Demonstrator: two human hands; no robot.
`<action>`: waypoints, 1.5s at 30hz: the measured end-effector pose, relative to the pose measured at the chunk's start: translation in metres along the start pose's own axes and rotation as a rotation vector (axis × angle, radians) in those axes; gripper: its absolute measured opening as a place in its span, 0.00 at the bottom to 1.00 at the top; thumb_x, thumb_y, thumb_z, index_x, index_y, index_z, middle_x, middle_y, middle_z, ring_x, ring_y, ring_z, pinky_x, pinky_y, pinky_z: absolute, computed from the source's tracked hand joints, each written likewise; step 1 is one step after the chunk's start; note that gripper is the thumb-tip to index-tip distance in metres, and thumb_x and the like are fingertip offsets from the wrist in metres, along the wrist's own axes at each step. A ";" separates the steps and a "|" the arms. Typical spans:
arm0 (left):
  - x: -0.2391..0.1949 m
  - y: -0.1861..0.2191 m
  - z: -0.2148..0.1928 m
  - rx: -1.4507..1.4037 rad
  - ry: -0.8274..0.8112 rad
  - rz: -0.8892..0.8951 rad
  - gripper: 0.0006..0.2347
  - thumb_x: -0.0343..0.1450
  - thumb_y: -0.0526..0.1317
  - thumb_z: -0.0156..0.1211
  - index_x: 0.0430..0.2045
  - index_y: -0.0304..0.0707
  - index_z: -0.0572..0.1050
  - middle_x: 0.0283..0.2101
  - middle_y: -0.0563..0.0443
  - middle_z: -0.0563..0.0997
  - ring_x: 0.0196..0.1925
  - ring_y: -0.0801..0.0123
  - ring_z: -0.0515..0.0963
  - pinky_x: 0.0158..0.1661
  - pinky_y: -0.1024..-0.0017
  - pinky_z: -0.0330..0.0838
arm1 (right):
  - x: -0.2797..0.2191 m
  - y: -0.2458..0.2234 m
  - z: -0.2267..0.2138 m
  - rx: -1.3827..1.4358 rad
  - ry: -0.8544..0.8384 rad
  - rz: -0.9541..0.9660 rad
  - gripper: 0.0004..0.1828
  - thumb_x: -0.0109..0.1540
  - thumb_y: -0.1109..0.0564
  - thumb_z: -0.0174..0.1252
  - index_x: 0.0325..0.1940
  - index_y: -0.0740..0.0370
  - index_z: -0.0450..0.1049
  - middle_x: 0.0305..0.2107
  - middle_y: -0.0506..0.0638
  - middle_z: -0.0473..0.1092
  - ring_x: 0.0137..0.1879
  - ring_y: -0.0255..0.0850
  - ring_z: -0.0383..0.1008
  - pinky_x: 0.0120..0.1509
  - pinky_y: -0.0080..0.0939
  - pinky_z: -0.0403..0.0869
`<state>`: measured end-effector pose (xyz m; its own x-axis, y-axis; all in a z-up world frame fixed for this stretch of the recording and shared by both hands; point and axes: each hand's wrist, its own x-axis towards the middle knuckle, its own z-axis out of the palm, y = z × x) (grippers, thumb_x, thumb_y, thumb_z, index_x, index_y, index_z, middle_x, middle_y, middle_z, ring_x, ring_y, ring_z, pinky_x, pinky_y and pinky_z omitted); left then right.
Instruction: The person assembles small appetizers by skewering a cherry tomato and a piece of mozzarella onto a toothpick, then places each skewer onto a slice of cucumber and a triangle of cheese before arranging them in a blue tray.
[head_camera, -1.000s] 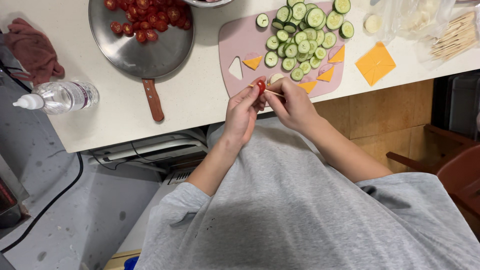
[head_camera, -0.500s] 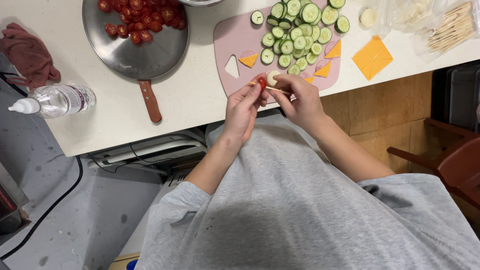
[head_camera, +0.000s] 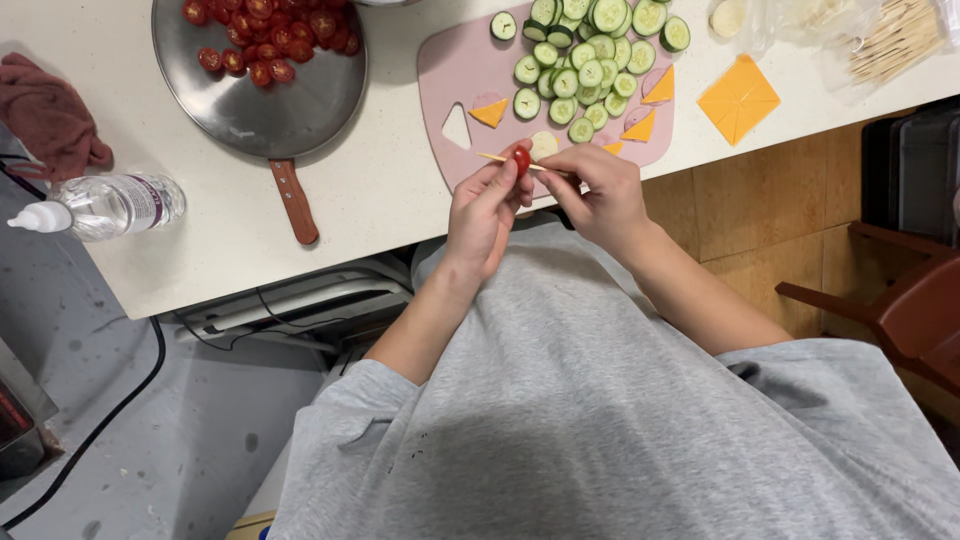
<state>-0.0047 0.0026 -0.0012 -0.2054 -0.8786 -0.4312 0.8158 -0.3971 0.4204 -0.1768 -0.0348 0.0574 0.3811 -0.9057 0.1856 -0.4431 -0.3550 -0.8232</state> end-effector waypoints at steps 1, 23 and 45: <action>-0.001 0.000 0.000 0.000 -0.007 -0.009 0.14 0.80 0.39 0.56 0.50 0.19 0.73 0.50 0.49 0.79 0.40 0.73 0.74 0.47 0.71 0.70 | -0.001 0.002 0.000 -0.008 0.004 0.008 0.05 0.66 0.68 0.65 0.45 0.66 0.77 0.35 0.52 0.76 0.36 0.36 0.76 0.39 0.35 0.74; 0.039 -0.062 -0.096 0.961 0.445 0.373 0.12 0.74 0.39 0.61 0.49 0.31 0.80 0.35 0.51 0.84 0.35 0.78 0.79 0.38 0.78 0.75 | 0.000 0.106 -0.031 0.010 -0.186 0.076 0.03 0.69 0.64 0.65 0.47 0.67 0.80 0.39 0.53 0.74 0.40 0.37 0.76 0.42 0.34 0.76; 0.052 -0.105 -0.119 1.024 0.676 0.449 0.11 0.71 0.40 0.63 0.43 0.32 0.81 0.36 0.47 0.87 0.35 0.72 0.84 0.40 0.74 0.79 | 0.018 0.130 -0.011 -0.126 -0.437 -0.157 0.04 0.69 0.62 0.67 0.46 0.66 0.81 0.39 0.54 0.75 0.37 0.44 0.77 0.38 0.38 0.76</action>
<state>-0.0368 0.0300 -0.1627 0.5305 -0.7991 -0.2830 -0.0986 -0.3898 0.9156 -0.2368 -0.0998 -0.0407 0.7447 -0.6663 0.0374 -0.4373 -0.5296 -0.7268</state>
